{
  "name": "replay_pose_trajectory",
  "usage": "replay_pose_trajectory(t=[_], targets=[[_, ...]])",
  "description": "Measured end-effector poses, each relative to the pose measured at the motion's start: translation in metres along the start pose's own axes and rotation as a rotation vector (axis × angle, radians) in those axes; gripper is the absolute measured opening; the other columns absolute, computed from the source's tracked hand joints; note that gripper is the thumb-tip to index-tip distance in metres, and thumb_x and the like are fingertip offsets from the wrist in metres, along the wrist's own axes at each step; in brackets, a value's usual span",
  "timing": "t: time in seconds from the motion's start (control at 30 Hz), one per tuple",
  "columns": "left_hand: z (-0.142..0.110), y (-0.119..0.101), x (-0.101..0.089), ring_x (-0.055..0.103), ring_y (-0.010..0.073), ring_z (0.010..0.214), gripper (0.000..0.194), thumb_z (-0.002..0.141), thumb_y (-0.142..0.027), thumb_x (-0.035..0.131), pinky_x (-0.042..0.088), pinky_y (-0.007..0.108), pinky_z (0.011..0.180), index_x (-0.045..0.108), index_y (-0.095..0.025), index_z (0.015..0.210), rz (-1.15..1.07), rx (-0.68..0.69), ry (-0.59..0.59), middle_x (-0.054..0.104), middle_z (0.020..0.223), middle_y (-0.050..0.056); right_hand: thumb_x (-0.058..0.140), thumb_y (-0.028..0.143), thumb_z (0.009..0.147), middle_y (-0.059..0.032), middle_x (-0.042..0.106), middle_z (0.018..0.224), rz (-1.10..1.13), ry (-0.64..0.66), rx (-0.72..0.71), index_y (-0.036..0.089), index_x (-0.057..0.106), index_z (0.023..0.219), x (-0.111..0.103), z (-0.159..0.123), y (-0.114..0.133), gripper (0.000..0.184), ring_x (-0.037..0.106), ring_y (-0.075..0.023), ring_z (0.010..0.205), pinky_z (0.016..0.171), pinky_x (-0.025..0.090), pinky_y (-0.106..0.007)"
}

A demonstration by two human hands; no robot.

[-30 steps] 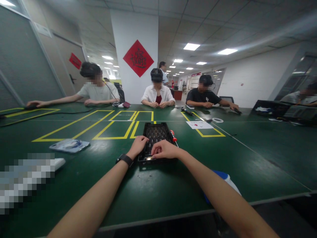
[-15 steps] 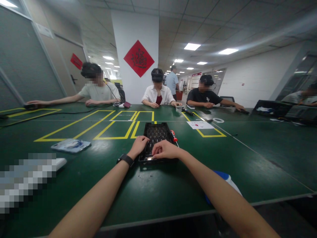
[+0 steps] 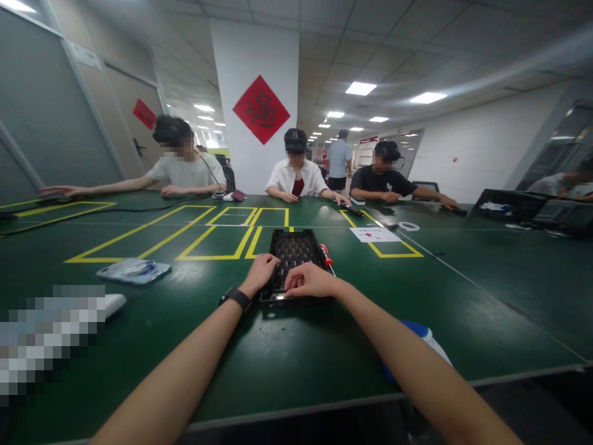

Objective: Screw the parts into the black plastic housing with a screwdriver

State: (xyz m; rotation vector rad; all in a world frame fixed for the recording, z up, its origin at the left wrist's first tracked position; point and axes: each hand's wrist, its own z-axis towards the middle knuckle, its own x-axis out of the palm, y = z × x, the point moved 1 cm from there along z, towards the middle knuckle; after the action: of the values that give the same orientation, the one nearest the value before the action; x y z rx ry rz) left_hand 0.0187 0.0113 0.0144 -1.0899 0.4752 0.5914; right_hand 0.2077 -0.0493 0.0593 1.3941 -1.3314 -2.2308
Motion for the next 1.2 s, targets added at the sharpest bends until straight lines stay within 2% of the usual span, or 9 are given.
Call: replay_pose_trajectory(t=[0.3, 0.53, 0.77, 0.97, 1.2], targets=[[0.0017, 0.0032, 0.0015, 0.058, 0.0215, 0.090, 0.032, 0.074, -0.031, 0.041, 0.041, 0.031, 0.085, 0.069, -0.015, 0.072, -0.001, -0.013, 0.002, 0.069, 0.086, 0.008, 0.070, 0.034, 0.067, -0.0004, 0.061, 0.065, -0.037, -0.017, -0.019, 0.011, 0.066, 0.084, -0.0003, -0.0001, 0.0021, 0.030, 0.053, -0.0081, 0.058, 0.054, 0.042, -0.018], [0.0018, 0.0045, 0.0010, 0.056, 0.0221, 0.094, 0.034, 0.074, -0.032, 0.041, 0.040, 0.031, 0.087, 0.070, -0.014, 0.077, 0.006, -0.025, 0.020, 0.069, 0.089, 0.008, 0.068, 0.030, 0.069, -0.0008, 0.061, 0.065, -0.005, 0.003, -0.010, 0.011, 0.066, 0.086, 0.0004, -0.0004, -0.0003, 0.026, 0.055, -0.0086, 0.058, 0.055, 0.043, -0.019], [0.0017, 0.0034, 0.0012, 0.056, 0.0222, 0.095, 0.033, 0.073, -0.033, 0.042, 0.040, 0.031, 0.089, 0.070, -0.015, 0.074, 0.003, -0.044, 0.006, 0.069, 0.089, 0.008, 0.069, 0.031, 0.067, 0.0003, 0.060, 0.065, -0.049, -0.026, -0.017, 0.011, 0.067, 0.083, -0.0005, -0.0006, 0.0014, 0.025, 0.050, -0.0068, 0.055, 0.053, 0.041, -0.018], [0.0000, 0.0008, 0.0000, 0.057, 0.0218, 0.091, 0.033, 0.073, -0.033, 0.042, 0.041, 0.031, 0.085, 0.070, -0.016, 0.073, 0.014, -0.026, -0.006, 0.069, 0.086, 0.007, 0.069, 0.031, 0.068, -0.0005, 0.061, 0.065, -0.011, -0.007, -0.008, 0.011, 0.066, 0.083, 0.0002, -0.0001, -0.0006, 0.026, 0.055, -0.0091, 0.060, 0.057, 0.043, -0.019], [0.0027, 0.0088, 0.0026, 0.055, 0.0220, 0.098, 0.035, 0.074, -0.035, 0.041, 0.039, 0.031, 0.090, 0.070, -0.016, 0.077, 0.011, -0.049, 0.021, 0.068, 0.092, 0.007, 0.069, 0.032, 0.067, -0.0009, 0.062, 0.067, -0.026, -0.015, -0.007, 0.011, 0.066, 0.083, -0.0006, -0.0004, 0.0003, 0.027, 0.053, -0.0075, 0.058, 0.054, 0.042, -0.018]])
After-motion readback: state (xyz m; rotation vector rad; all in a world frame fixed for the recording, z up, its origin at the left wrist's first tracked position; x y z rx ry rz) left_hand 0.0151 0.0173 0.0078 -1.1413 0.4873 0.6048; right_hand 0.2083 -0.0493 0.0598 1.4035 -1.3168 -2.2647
